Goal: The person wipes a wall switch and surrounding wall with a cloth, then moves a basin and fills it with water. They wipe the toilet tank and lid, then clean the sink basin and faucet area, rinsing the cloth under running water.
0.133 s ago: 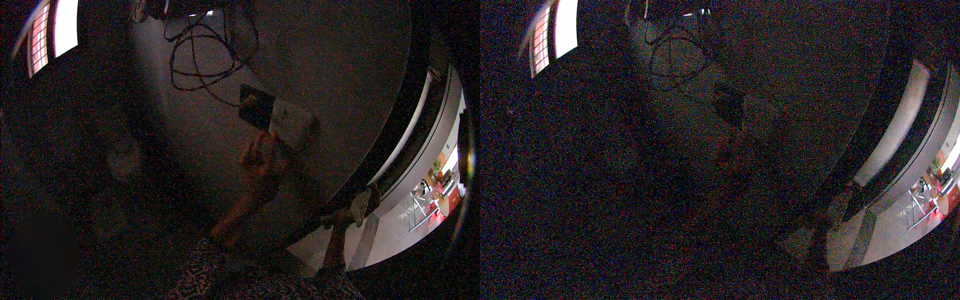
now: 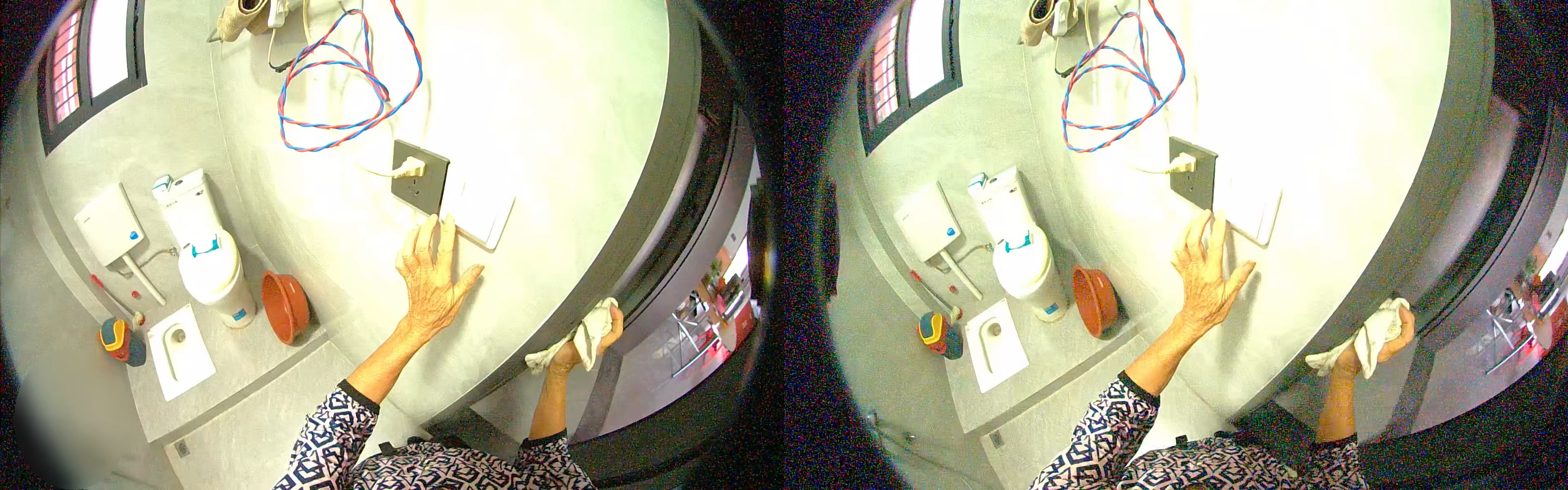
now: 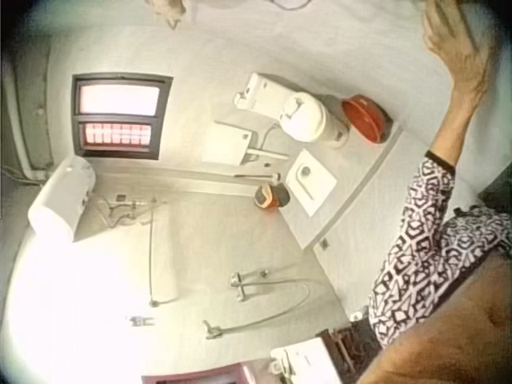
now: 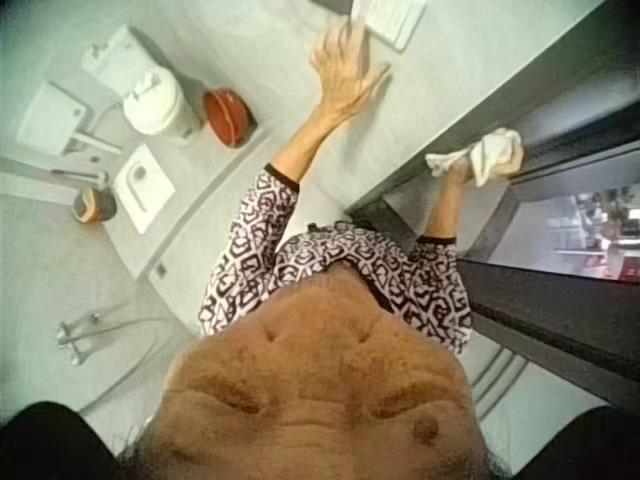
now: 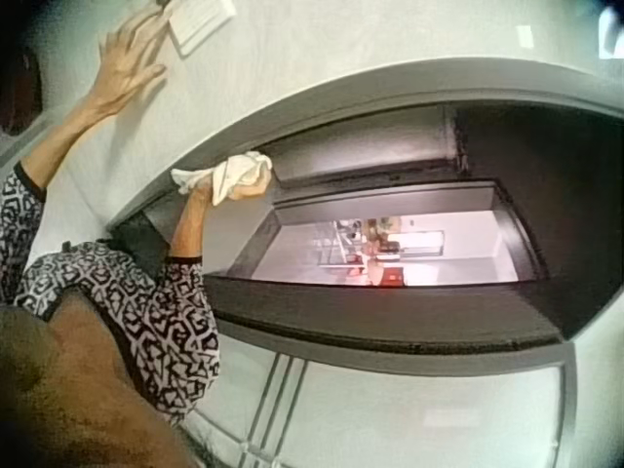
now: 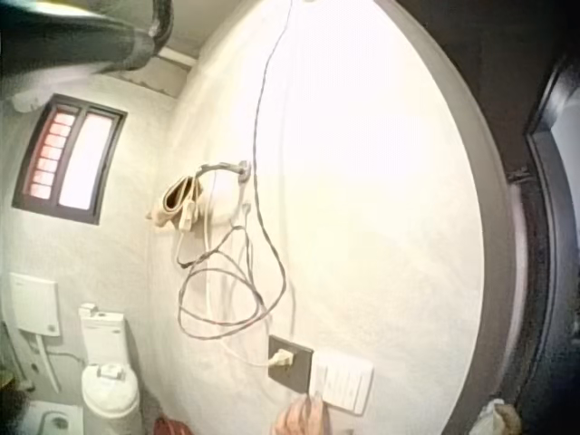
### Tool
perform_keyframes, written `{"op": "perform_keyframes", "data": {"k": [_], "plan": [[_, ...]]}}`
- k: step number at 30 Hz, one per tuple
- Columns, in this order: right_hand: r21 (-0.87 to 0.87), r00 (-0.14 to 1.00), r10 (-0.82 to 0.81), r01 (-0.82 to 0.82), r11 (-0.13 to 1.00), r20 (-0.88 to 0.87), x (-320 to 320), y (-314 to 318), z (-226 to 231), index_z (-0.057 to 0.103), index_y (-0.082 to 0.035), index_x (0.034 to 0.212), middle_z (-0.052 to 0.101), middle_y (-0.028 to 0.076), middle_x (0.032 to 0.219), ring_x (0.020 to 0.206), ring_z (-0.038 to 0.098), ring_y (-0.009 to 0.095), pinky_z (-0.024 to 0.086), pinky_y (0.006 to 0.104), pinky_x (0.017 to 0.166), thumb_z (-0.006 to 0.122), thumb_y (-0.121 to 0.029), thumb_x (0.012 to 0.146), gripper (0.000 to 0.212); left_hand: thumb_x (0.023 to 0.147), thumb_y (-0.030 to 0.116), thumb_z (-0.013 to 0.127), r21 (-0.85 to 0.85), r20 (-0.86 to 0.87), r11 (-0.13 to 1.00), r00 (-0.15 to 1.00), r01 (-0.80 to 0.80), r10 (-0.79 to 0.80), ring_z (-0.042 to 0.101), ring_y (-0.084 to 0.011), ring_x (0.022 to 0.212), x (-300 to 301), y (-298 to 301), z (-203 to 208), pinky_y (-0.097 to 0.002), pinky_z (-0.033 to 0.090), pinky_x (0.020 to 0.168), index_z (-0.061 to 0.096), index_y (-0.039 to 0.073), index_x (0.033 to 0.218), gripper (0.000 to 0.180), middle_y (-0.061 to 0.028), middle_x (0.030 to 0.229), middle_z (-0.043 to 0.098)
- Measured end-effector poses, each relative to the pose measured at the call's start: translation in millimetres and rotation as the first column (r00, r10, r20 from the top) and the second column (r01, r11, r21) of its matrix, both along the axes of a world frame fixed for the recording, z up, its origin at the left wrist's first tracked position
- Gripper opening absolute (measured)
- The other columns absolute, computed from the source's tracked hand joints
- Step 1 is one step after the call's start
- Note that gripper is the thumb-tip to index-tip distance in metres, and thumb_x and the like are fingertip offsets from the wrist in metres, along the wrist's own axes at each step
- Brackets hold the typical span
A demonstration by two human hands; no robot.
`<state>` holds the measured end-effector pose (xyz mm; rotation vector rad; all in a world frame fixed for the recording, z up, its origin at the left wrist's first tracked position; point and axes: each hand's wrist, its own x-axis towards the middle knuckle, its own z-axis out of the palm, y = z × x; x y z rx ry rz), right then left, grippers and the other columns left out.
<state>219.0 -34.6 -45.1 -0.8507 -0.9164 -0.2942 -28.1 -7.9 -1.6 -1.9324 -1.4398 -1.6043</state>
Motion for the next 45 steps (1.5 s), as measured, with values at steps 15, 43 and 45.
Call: {"op": "perform_keyframes", "data": {"k": [15,43,45], "plan": [[0.066,0.995,-0.052,0.046,0.997,0.09,-6,46,1,0.04,0.001,0.125,0.049,0.015,0.12,0.109,0.05,0.024,0.037,0.0365,0.099,0.057,-0.023,0.089,0.047,0.08,0.033,0.063,-0.032,0.002,0.995,0.995,0.096,-0.096,0.027,-0.0357,0.127,7,28,2,-0.0467,0.02,0.103,0.02,0.0,0.142,0.082,-0.0187,0.139,0.031],[-0.086,-0.157,0.088,0.021,0.996,0.984,-91,61,-37,0.058,-0.013,0.097,0.057,0.008,0.106,0.099,0.053,0.023,0.043,0.0379,0.074,0.056,-0.021,0.078,0.021,0.082,0.006,0.058,-0.14,0.133,0.944,0.951,0.298,-0.28,0.031,-0.0386,0.13,-18,49,-33,-0.0394,0.029,0.106,0.01,-0.002,0.143,0.078,-0.0263,0.143,0.024],[-0.158,-0.164,0.151,-0.031,0.987,0.975,-89,60,-34,0.059,-0.015,0.096,0.058,0.008,0.107,0.099,0.053,0.023,0.042,0.0367,0.072,0.057,-0.021,0.077,0.02,0.082,0.004,0.056,-0.131,0.147,0.95,0.953,0.283,-0.264,0.031,-0.039,0.13,-17,48,-28,-0.0399,0.029,0.106,0.01,-0.001,0.143,0.077,-0.027,0.143,0.025]]}}
